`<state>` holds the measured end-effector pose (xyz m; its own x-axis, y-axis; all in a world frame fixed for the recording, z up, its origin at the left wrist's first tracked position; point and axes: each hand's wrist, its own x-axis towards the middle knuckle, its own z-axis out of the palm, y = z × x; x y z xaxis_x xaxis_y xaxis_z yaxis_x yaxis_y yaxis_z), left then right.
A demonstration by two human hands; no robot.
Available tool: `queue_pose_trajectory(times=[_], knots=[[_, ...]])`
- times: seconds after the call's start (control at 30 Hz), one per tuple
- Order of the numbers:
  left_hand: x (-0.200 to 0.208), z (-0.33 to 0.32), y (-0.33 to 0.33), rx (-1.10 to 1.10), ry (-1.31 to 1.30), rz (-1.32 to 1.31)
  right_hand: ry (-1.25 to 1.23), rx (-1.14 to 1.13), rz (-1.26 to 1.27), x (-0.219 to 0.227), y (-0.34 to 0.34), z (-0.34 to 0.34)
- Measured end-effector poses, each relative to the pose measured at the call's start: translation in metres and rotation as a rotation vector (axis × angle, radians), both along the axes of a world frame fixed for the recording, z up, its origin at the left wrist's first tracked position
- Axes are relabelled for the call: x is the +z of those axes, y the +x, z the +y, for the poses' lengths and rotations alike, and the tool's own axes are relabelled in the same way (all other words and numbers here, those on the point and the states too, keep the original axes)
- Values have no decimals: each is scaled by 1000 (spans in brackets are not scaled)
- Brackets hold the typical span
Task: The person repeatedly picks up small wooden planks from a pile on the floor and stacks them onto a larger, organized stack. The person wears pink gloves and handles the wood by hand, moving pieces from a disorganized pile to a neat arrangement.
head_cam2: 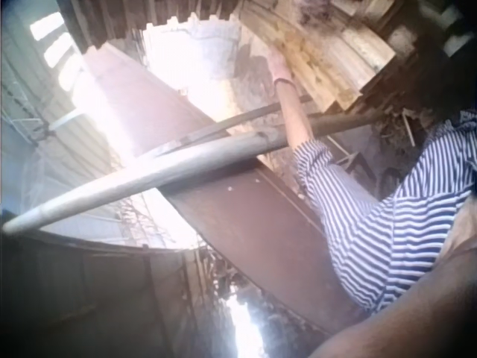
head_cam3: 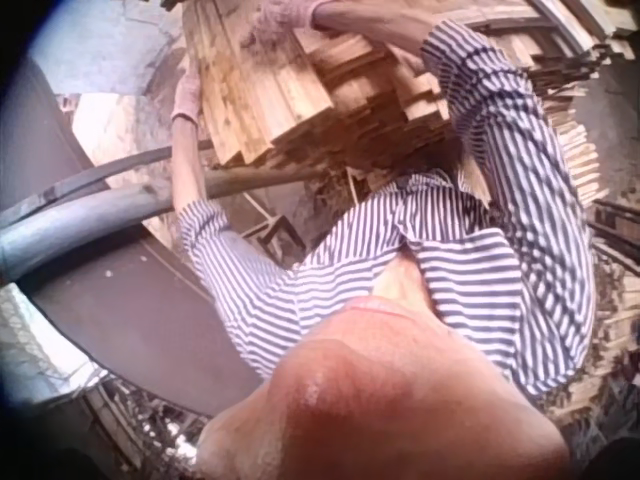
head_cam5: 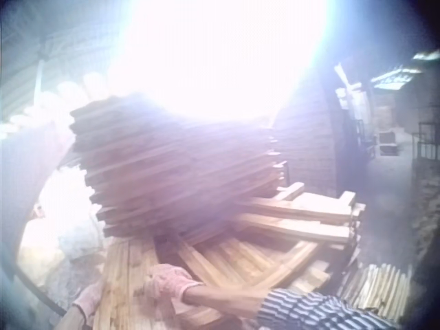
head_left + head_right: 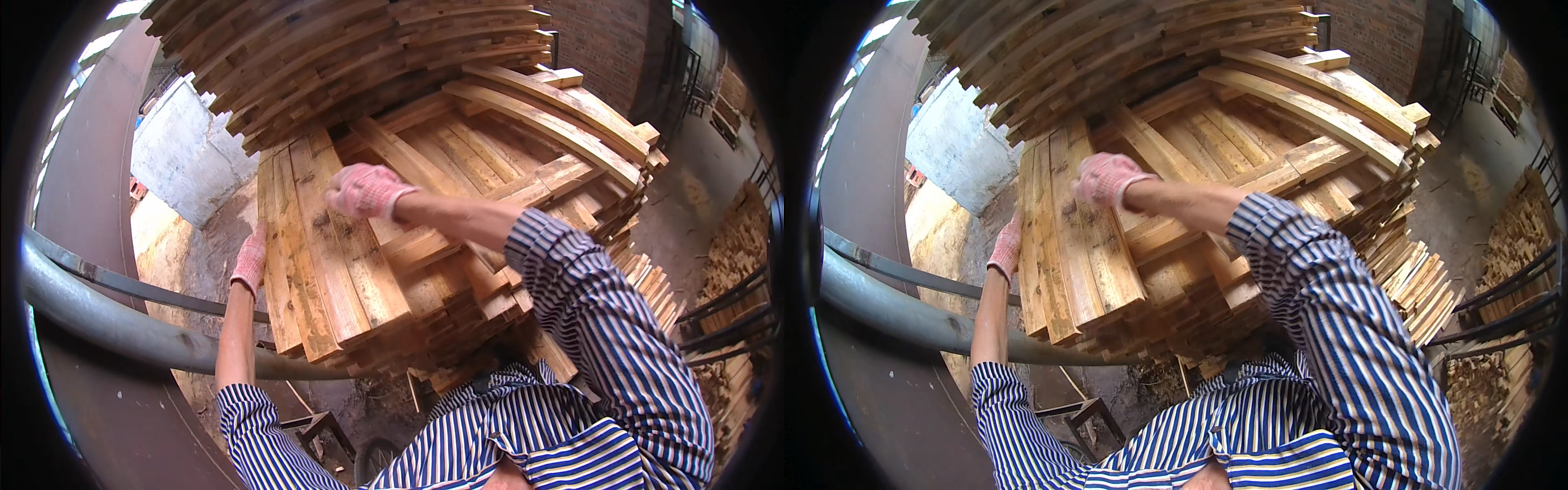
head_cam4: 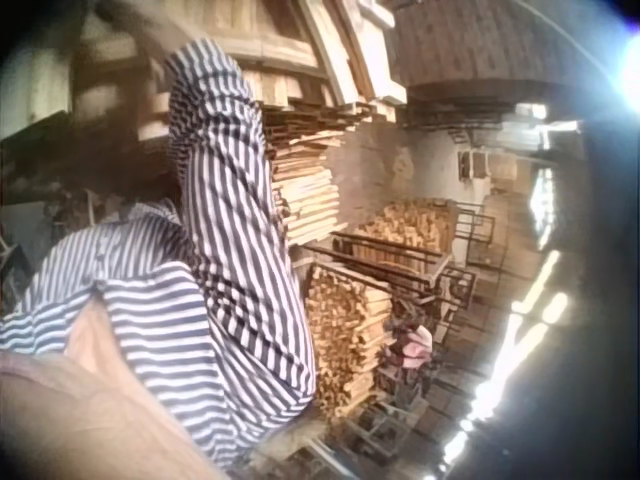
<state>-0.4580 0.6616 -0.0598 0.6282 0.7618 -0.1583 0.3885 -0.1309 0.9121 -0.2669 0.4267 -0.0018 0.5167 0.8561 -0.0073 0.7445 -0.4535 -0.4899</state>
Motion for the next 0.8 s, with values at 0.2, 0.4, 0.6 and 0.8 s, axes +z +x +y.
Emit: queue_pose_trajectory(times=[0.2,0.4,0.6,0.8], knots=[[4,29,-33,12,-27,-1,151,-301,-246,-22,44,-28],[-2,33,-19,-51,24,-23,124,-213,28,-35,22,21],[5,52,-55,-294,376,23,131,-164,-49,-22,77,-44],[-19,58,-28,-125,127,-11,-121,-735,-339,6,280,-230]])
